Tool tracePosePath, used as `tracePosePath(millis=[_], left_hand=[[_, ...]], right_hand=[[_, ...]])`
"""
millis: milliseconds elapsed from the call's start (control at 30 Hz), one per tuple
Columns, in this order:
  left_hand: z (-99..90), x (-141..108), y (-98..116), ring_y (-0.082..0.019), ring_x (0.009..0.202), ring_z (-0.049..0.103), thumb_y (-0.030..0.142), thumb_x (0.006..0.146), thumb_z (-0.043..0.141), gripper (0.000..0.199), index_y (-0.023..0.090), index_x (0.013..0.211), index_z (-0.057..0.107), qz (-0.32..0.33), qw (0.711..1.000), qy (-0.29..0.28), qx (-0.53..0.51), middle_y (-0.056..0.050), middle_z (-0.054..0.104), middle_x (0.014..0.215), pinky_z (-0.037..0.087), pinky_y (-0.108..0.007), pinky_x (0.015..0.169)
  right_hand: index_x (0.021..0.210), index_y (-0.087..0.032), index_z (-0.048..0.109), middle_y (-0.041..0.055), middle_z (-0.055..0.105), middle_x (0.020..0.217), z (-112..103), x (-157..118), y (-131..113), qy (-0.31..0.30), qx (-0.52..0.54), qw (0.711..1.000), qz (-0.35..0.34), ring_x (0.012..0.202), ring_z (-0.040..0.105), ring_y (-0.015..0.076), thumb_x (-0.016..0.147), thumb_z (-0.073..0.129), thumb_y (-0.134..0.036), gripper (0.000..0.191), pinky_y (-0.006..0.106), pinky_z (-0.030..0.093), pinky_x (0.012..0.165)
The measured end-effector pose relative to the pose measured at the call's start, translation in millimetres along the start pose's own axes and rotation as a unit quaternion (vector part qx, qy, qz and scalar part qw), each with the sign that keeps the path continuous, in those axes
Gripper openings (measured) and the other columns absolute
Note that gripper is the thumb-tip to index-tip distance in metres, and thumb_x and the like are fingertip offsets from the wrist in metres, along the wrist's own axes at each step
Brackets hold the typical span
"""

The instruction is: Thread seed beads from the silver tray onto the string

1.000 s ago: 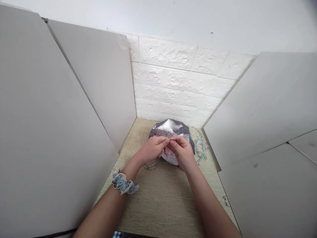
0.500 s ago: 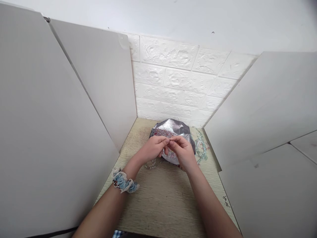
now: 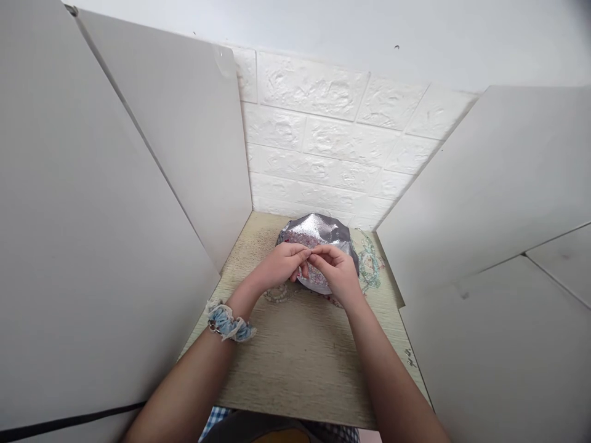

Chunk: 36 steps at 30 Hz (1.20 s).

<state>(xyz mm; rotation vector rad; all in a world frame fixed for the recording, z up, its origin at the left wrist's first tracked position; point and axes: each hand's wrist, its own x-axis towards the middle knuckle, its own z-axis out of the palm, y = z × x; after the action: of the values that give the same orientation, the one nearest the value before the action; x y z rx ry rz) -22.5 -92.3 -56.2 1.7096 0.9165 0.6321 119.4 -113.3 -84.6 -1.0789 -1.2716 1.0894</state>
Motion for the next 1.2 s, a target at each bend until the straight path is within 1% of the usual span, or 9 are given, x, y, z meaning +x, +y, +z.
tracePosePath(millis=[267, 367, 500, 600, 733, 967, 1100, 1200], left_hand=[[-0.3, 1, -1, -0.005, 0.04, 0.039, 0.041, 0.078, 0.036, 0.035, 0.013, 0.062, 0.05, -0.003, 1.0, -0.01, 0.002, 0.001, 0.051, 0.055, 0.031, -0.019, 0.041], [-0.3, 0, 1, -0.005, 0.04, 0.039, 0.042, 0.078, 0.035, 0.037, 0.013, 0.061, 0.05, 0.005, 1.0, -0.014, -0.007, 0.001, 0.051, 0.056, 0.031, -0.018, 0.042], [-0.4, -2, 5, -0.005, 0.04, 0.038, 0.043, 0.078, 0.035, 0.038, 0.013, 0.059, 0.049, 0.012, 1.0, -0.012, -0.011, 0.002, 0.048, 0.052, 0.031, -0.018, 0.042], [-0.4, -3, 7, -0.005, 0.04, 0.038, 0.043, 0.078, 0.036, 0.038, 0.013, 0.059, 0.049, 0.006, 1.0, -0.006, -0.007, 0.002, 0.047, 0.05, 0.03, -0.019, 0.042], [-0.5, -4, 7, -0.005, 0.04, 0.039, 0.043, 0.078, 0.036, 0.038, 0.013, 0.059, 0.05, 0.008, 1.0, -0.003, 0.0, 0.002, 0.047, 0.049, 0.03, -0.019, 0.043], [-1.2, -5, 9, -0.006, 0.04, 0.038, 0.04, 0.079, 0.034, 0.037, 0.014, 0.058, 0.05, 0.018, 0.999, -0.011, 0.027, 0.004, 0.04, 0.042, 0.03, -0.019, 0.044], [-1.0, -5, 8, -0.007, 0.041, 0.038, 0.041, 0.079, 0.033, 0.038, 0.014, 0.058, 0.05, 0.02, 0.999, -0.004, 0.041, 0.004, 0.04, 0.042, 0.03, -0.019, 0.045], [-0.8, -5, 7, -0.007, 0.041, 0.039, 0.041, 0.079, 0.033, 0.038, 0.014, 0.057, 0.05, 0.02, 0.998, 0.002, 0.055, 0.004, 0.04, 0.042, 0.031, -0.02, 0.045]], right_hand=[[0.071, -0.017, 0.056, -0.0016, 0.057, 0.064, 1, -1, -1, -0.005, 0.027, 1.0, 0.0, 0.06, 0.053, 0.0102, 0.064, 0.061, -0.025, 0.012, 0.024, 0.042, 0.059], [0.071, -0.018, 0.056, -0.0023, 0.057, 0.064, 0, -2, 0, -0.008, 0.068, 0.998, 0.009, 0.06, 0.053, 0.0092, 0.064, 0.062, -0.025, 0.012, 0.023, 0.042, 0.059], [0.071, -0.02, 0.056, -0.0027, 0.058, 0.07, 0, -1, 5, -0.01, 0.141, 0.99, 0.018, 0.065, 0.054, 0.0094, 0.062, 0.064, -0.024, 0.013, 0.025, 0.044, 0.065], [0.071, -0.02, 0.057, -0.0027, 0.058, 0.073, -1, 1, 8, -0.011, 0.169, 0.985, 0.024, 0.067, 0.054, 0.0097, 0.061, 0.065, -0.024, 0.014, 0.026, 0.045, 0.067], [0.071, -0.021, 0.058, -0.0027, 0.058, 0.073, 0, 1, 10, -0.012, 0.178, 0.984, 0.021, 0.066, 0.054, 0.0092, 0.062, 0.065, -0.023, 0.012, 0.027, 0.045, 0.068], [0.069, -0.021, 0.059, -0.0026, 0.058, 0.072, 1, 1, 7, -0.015, 0.207, 0.978, 0.034, 0.069, 0.054, 0.0093, 0.063, 0.065, -0.025, 0.01, 0.026, 0.046, 0.068], [0.069, -0.02, 0.058, -0.0025, 0.058, 0.072, 0, 1, 7, -0.011, 0.202, 0.979, 0.037, 0.069, 0.054, 0.0099, 0.062, 0.065, -0.026, 0.012, 0.027, 0.046, 0.069], [0.069, -0.021, 0.058, -0.0025, 0.058, 0.071, 1, 1, 8, -0.016, 0.197, 0.98, 0.035, 0.065, 0.054, 0.01, 0.061, 0.065, -0.027, 0.013, 0.028, 0.046, 0.068]])
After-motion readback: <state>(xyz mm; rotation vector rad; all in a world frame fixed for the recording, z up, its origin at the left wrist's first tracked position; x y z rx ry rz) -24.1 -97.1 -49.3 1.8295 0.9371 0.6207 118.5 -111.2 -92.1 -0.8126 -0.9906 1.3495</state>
